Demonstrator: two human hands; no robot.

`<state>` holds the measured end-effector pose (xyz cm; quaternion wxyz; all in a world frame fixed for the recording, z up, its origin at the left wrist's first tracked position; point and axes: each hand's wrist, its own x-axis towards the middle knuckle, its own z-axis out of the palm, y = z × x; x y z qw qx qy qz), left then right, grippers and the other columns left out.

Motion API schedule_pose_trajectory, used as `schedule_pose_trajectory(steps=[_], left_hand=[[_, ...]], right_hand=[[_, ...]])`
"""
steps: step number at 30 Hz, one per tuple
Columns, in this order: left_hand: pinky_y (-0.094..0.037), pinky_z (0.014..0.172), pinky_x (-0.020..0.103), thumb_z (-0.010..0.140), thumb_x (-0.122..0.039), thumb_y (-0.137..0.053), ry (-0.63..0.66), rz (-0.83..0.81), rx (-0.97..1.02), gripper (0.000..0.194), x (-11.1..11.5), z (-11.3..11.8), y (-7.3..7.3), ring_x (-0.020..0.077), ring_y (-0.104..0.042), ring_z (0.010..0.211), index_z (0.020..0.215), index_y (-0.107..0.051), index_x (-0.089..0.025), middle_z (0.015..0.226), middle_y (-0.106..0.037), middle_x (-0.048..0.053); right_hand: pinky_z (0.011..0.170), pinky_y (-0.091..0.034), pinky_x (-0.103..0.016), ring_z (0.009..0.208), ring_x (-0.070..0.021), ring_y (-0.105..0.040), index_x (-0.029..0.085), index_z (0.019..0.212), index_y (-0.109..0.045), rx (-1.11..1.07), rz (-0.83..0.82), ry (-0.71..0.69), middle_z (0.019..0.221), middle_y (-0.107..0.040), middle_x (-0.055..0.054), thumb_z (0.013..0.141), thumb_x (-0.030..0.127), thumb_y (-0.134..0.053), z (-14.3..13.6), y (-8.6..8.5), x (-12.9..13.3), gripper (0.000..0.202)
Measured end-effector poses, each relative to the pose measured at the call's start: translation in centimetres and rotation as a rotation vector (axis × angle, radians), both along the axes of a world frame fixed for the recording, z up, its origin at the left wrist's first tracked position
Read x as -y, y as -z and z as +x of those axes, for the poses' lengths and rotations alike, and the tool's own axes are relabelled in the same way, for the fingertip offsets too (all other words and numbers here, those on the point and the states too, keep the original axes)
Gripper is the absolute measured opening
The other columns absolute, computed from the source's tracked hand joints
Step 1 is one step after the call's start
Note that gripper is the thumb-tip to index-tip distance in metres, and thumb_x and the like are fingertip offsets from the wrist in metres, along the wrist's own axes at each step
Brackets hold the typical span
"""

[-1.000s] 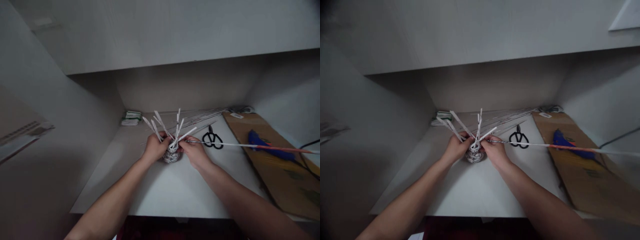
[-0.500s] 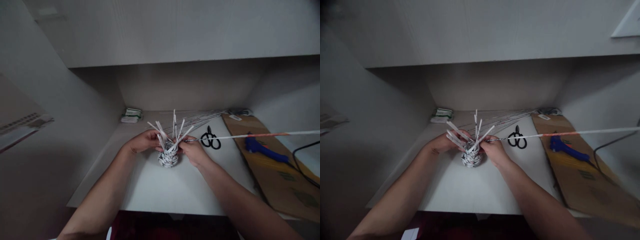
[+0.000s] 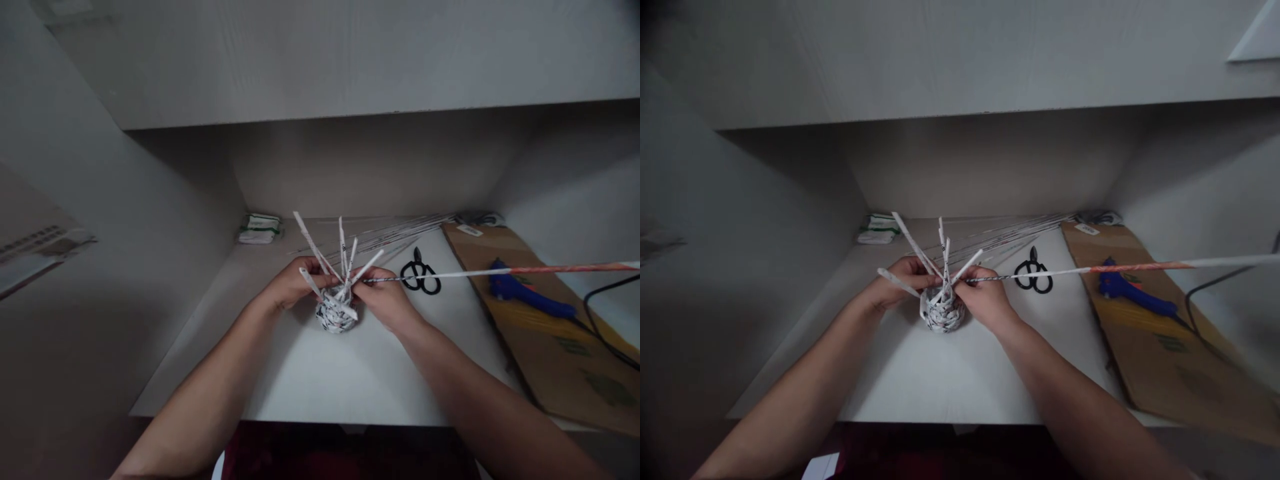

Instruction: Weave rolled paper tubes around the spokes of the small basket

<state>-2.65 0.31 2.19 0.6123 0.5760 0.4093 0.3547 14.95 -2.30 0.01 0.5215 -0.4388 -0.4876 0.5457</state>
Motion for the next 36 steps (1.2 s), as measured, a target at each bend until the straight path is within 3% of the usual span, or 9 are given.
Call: schedule_pose_trajectory(steps=[10, 15, 21, 26, 31, 36], left_hand=[[-0.049, 0.059, 0.025, 0.051, -0.026, -0.086, -0.106, 0.014, 0.101, 0.035, 0.5, 1.3, 0.3, 0.0138, -0.061, 0.058, 0.078, -0.071, -0.009, 0.065, -0.069, 0.004], [-0.049, 0.061, 0.025, 0.054, -0.024, -0.083, -0.103, 0.066, 0.061, 0.03, 1.0, 1.9, 0.0, 0.0142, -0.062, 0.06, 0.078, -0.074, -0.009, 0.067, -0.071, 0.005], [-0.047, 0.058, 0.026, 0.051, -0.021, -0.081, -0.233, 0.105, 0.067, 0.022, 1.0, 2.2, 0.2, 0.0137, -0.059, 0.055, 0.068, -0.071, -0.01, 0.06, -0.068, 0.004], [-0.044, 0.057, 0.023, 0.062, -0.019, -0.07, -0.222, 0.225, 0.048, 0.013, 0.9, 2.4, 0.9, 0.0115, -0.055, 0.057, 0.072, -0.065, -0.013, 0.062, -0.064, 0.0], [-0.042, 0.059, 0.022, 0.066, -0.013, -0.06, -0.247, 0.342, 0.023, 0.007, 1.1, 2.8, 1.2, 0.011, -0.053, 0.062, 0.072, -0.059, -0.016, 0.066, -0.059, -0.002], [-0.044, 0.065, 0.022, 0.07, -0.016, -0.056, -0.313, 0.416, -0.005, 0.007, 1.2, 3.0, 1.3, 0.0122, -0.056, 0.068, 0.076, -0.059, -0.017, 0.072, -0.061, -0.002]], right_hand=[[0.057, -0.048, -0.024, 0.057, -0.0122, -0.059, 0.018, 0.071, -0.07, 0.022, 0.059, -0.028, 0.063, -0.068, 0.002, 0.065, 0.023, -0.07, 0.3, -0.2, -0.2, 0.008], [0.062, -0.049, -0.025, 0.062, -0.0136, -0.061, 0.019, 0.072, -0.069, 0.074, 0.116, 0.018, 0.066, -0.068, 0.001, 0.065, 0.021, -0.07, 0.4, -0.5, -0.1, 0.007], [0.059, -0.048, -0.025, 0.061, -0.0134, -0.061, 0.021, 0.081, -0.062, 0.093, 0.187, 0.06, 0.069, -0.067, 0.003, 0.065, 0.019, -0.07, 0.6, -0.8, 0.0, 0.018], [0.047, -0.044, -0.024, 0.047, -0.0118, -0.055, 0.021, 0.069, -0.055, 0.067, 0.098, 0.085, 0.057, -0.061, 0.005, 0.067, 0.022, -0.068, 0.4, -1.0, 0.2, 0.013], [0.049, -0.046, -0.026, 0.049, -0.013, -0.056, 0.02, 0.067, -0.056, 0.009, 0.043, 0.125, 0.056, -0.062, 0.003, 0.061, 0.025, -0.071, 0.3, -0.9, 0.1, 0.017], [0.044, -0.04, -0.023, 0.044, -0.0107, -0.051, 0.021, 0.069, -0.054, -0.051, -0.022, 0.134, 0.051, -0.06, 0.005, 0.059, 0.028, -0.073, 0.5, -1.4, -0.2, 0.022]])
